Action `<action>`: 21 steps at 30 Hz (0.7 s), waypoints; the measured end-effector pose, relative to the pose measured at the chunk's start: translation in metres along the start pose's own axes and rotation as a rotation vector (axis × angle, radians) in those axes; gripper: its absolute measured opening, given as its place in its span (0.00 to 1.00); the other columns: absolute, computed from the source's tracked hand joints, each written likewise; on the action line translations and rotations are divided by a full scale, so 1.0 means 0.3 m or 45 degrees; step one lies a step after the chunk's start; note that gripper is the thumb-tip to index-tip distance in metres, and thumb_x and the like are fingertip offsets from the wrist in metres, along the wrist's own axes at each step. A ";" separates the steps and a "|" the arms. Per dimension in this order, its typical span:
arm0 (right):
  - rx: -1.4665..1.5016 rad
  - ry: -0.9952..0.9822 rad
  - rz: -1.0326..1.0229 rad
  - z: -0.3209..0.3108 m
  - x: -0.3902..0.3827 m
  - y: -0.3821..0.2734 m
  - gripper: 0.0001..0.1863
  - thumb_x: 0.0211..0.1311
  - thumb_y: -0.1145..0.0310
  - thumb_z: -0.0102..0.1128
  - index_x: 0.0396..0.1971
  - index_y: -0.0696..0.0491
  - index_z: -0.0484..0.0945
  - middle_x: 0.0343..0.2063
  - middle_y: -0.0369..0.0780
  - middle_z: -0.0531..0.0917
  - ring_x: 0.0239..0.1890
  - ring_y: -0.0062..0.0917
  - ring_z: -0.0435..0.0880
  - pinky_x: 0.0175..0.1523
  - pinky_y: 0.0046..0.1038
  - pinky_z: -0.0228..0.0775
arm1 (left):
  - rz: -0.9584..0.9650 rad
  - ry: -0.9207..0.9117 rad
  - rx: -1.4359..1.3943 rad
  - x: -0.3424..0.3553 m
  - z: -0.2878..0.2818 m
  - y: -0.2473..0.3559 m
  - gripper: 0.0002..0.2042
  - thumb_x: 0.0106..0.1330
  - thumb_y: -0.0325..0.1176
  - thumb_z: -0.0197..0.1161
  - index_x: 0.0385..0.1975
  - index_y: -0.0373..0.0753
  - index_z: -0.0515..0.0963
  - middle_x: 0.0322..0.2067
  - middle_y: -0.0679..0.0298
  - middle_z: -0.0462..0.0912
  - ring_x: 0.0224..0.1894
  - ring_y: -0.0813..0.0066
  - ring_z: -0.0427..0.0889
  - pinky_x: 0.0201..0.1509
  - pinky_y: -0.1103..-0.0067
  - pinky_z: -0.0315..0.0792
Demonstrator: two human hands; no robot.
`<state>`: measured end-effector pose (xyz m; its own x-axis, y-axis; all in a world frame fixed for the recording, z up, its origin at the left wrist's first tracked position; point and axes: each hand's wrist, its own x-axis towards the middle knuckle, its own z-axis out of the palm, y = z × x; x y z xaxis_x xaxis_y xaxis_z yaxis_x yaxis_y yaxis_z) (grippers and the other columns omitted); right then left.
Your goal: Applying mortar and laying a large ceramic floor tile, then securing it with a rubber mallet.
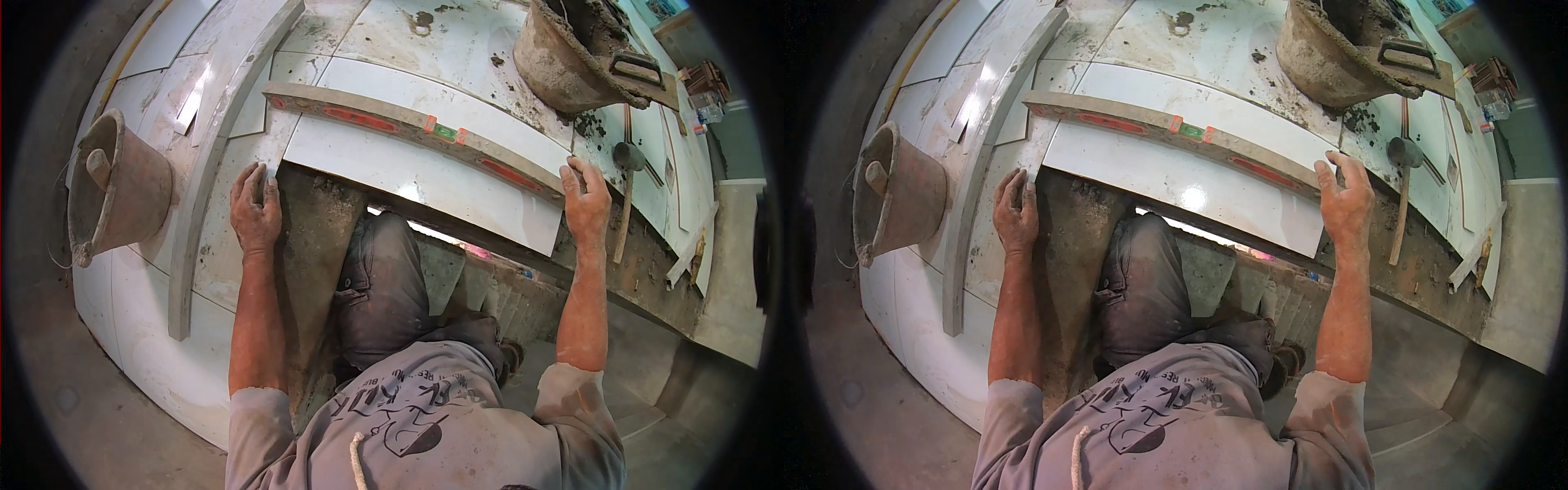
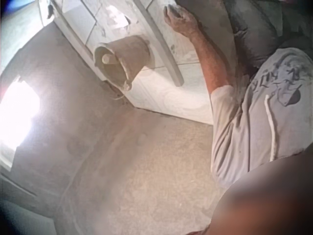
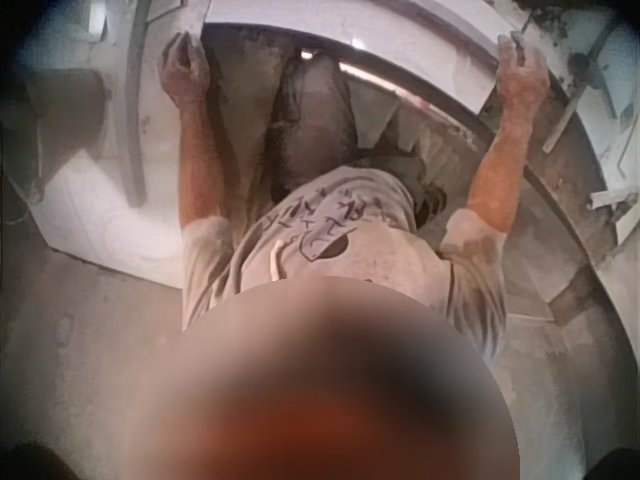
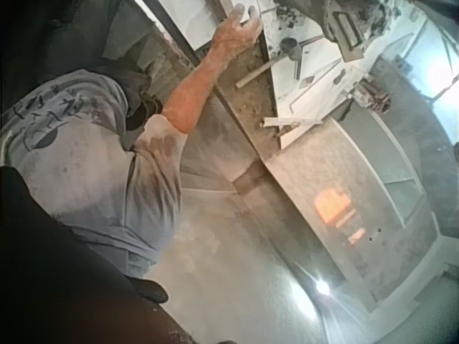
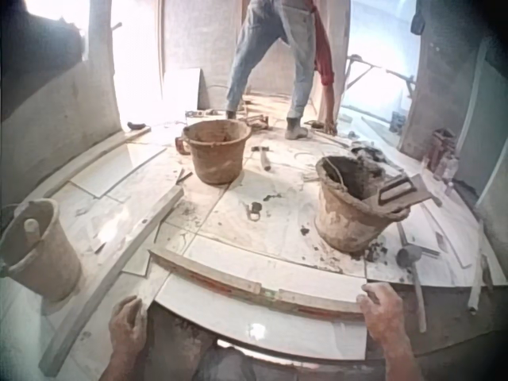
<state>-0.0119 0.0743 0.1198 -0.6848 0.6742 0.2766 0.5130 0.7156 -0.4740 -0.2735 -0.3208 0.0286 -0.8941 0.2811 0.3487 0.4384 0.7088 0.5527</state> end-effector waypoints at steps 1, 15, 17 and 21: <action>-0.003 0.000 0.003 0.001 0.002 0.001 0.21 0.61 0.54 0.58 0.44 0.56 0.78 0.43 0.44 0.80 0.48 0.36 0.78 0.53 0.34 0.68 | -0.016 0.006 -0.030 0.001 0.003 -0.002 0.15 0.62 0.33 0.60 0.48 0.40 0.77 0.51 0.61 0.75 0.55 0.64 0.73 0.60 0.72 0.68; 0.037 -0.049 -0.088 0.048 0.042 -0.035 0.20 0.61 0.53 0.58 0.42 0.55 0.79 0.43 0.45 0.80 0.47 0.38 0.79 0.53 0.35 0.68 | -0.016 0.018 -0.053 -0.002 0.007 0.001 0.14 0.62 0.32 0.59 0.48 0.39 0.77 0.51 0.60 0.75 0.54 0.63 0.74 0.59 0.72 0.68; 0.018 -0.108 -0.090 0.057 0.050 -0.050 0.21 0.60 0.53 0.58 0.44 0.56 0.78 0.44 0.46 0.79 0.49 0.38 0.78 0.54 0.35 0.68 | -0.026 0.032 -0.074 -0.002 -0.002 -0.001 0.14 0.62 0.32 0.59 0.48 0.39 0.78 0.50 0.60 0.76 0.54 0.63 0.74 0.59 0.72 0.68; -0.102 -0.277 -0.172 0.108 0.068 -0.089 0.25 0.58 0.53 0.60 0.49 0.56 0.74 0.48 0.47 0.77 0.54 0.37 0.74 0.58 0.35 0.65 | 0.018 0.035 -0.003 0.005 -0.016 0.028 0.14 0.63 0.32 0.59 0.48 0.37 0.77 0.50 0.58 0.76 0.54 0.63 0.75 0.59 0.72 0.68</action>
<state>-0.0565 0.0631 0.1111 -0.8404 0.5230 0.1425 0.4432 0.8143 -0.3747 -0.2708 -0.3175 0.0374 -0.8850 0.2728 0.3773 0.4510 0.7033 0.5495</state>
